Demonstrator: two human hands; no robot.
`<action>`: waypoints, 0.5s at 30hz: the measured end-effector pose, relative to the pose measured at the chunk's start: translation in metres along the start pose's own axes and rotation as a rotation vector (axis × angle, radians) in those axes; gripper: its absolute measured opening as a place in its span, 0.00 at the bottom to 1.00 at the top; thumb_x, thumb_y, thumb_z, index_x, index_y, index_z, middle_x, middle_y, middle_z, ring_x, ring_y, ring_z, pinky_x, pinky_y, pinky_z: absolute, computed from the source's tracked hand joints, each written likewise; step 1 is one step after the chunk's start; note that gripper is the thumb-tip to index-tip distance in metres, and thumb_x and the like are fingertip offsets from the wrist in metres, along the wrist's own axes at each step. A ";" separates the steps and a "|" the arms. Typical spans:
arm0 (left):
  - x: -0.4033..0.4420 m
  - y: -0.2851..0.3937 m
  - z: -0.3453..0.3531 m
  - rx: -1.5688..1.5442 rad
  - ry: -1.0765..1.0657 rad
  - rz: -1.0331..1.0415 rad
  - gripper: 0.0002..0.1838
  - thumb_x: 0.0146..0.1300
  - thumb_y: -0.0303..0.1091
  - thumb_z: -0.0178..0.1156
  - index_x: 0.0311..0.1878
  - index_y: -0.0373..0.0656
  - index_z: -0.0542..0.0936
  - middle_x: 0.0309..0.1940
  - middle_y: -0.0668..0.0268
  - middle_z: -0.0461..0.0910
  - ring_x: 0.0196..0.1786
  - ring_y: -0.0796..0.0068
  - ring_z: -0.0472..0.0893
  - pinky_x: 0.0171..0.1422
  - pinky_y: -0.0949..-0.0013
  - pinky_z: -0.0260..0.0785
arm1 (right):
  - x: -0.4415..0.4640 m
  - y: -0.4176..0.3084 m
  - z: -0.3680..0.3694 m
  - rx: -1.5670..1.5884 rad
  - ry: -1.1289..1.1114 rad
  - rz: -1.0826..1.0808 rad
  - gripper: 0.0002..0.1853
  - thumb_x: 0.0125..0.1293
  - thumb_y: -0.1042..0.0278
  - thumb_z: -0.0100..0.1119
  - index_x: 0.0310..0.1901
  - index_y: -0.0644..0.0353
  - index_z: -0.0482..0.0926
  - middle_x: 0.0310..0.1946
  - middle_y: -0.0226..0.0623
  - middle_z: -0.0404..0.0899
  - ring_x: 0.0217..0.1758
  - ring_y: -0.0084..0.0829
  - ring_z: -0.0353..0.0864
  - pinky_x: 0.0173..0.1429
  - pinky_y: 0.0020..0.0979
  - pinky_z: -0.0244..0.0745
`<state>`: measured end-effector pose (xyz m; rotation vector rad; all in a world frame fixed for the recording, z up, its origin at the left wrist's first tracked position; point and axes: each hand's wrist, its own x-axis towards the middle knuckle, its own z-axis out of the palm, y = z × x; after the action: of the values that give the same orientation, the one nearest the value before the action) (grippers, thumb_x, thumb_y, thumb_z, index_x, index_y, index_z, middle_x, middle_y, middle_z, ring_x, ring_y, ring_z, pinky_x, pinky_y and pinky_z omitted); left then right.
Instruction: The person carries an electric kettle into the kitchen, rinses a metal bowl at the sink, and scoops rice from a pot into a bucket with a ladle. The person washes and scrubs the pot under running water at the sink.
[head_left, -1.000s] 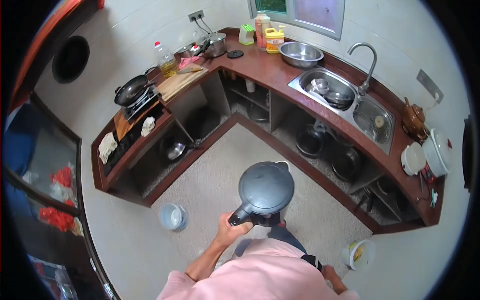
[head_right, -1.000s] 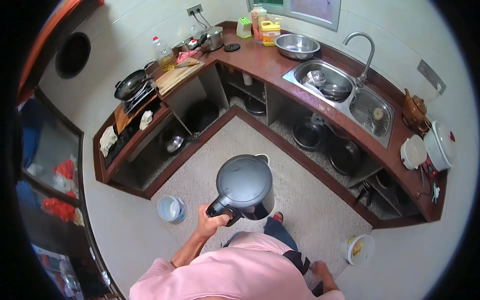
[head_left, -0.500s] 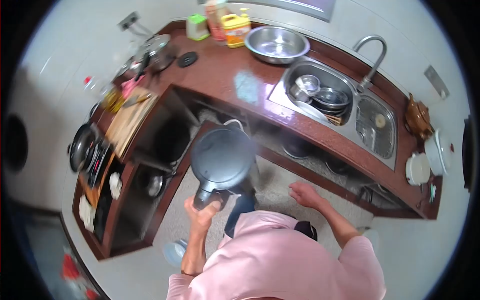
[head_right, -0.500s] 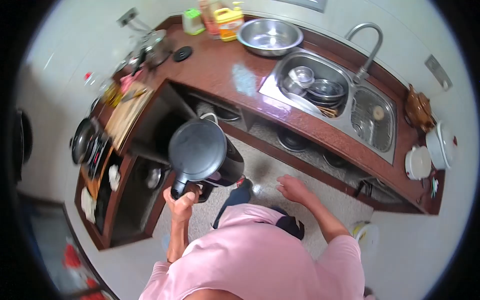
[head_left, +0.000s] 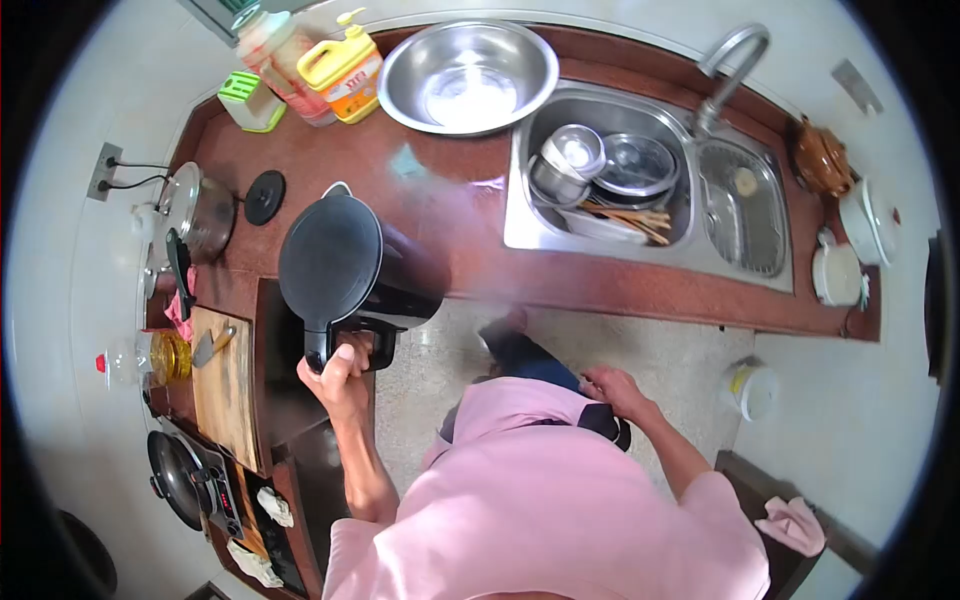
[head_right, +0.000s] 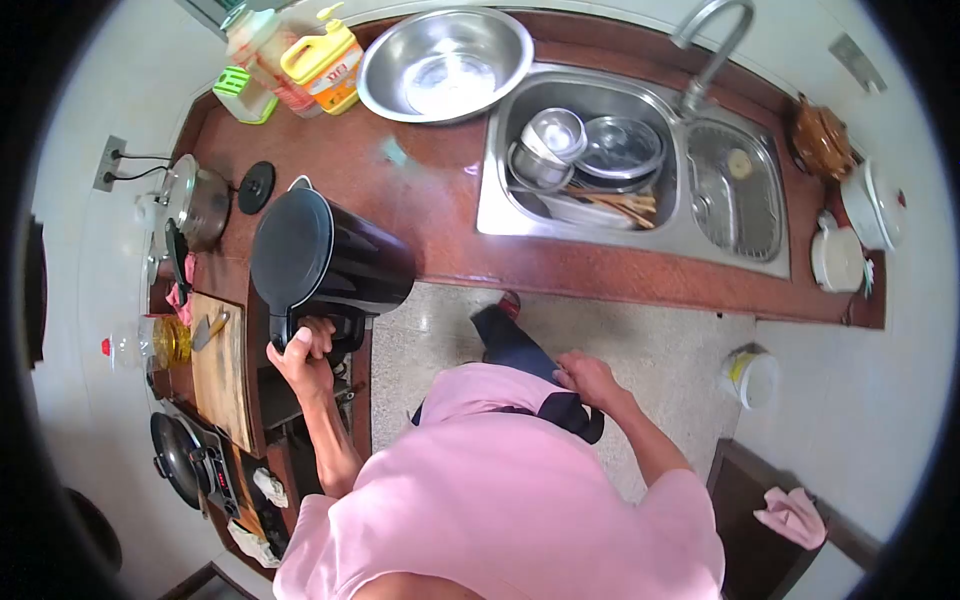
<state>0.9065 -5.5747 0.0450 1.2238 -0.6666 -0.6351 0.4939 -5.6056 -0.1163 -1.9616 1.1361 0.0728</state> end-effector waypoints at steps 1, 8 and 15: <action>0.014 -0.001 0.002 0.035 0.055 -0.013 0.15 0.54 0.31 0.61 0.16 0.42 0.67 0.13 0.68 0.66 0.18 0.72 0.67 0.36 0.61 0.70 | 0.020 -0.009 -0.010 0.031 0.062 -0.051 0.13 0.68 0.59 0.59 0.48 0.58 0.78 0.42 0.51 0.81 0.48 0.56 0.80 0.52 0.50 0.75; 0.093 -0.024 -0.012 0.004 0.094 -0.055 0.10 0.54 0.29 0.63 0.22 0.36 0.75 0.15 0.67 0.70 0.18 0.76 0.69 0.34 0.66 0.71 | 0.109 -0.065 -0.057 0.023 0.283 -0.289 0.07 0.62 0.69 0.65 0.41 0.59 0.83 0.34 0.44 0.83 0.37 0.44 0.85 0.42 0.40 0.80; 0.157 -0.045 -0.035 -0.028 0.037 -0.127 0.09 0.55 0.27 0.64 0.23 0.36 0.76 0.17 0.67 0.73 0.19 0.79 0.72 0.29 0.70 0.68 | 0.146 -0.101 -0.049 0.204 0.344 0.020 0.06 0.66 0.67 0.62 0.41 0.58 0.84 0.28 0.47 0.84 0.31 0.48 0.86 0.37 0.42 0.80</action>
<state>1.0317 -5.6802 0.0123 1.2559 -0.5500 -0.7234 0.6373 -5.7168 -0.0829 -1.8222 1.3254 -0.3700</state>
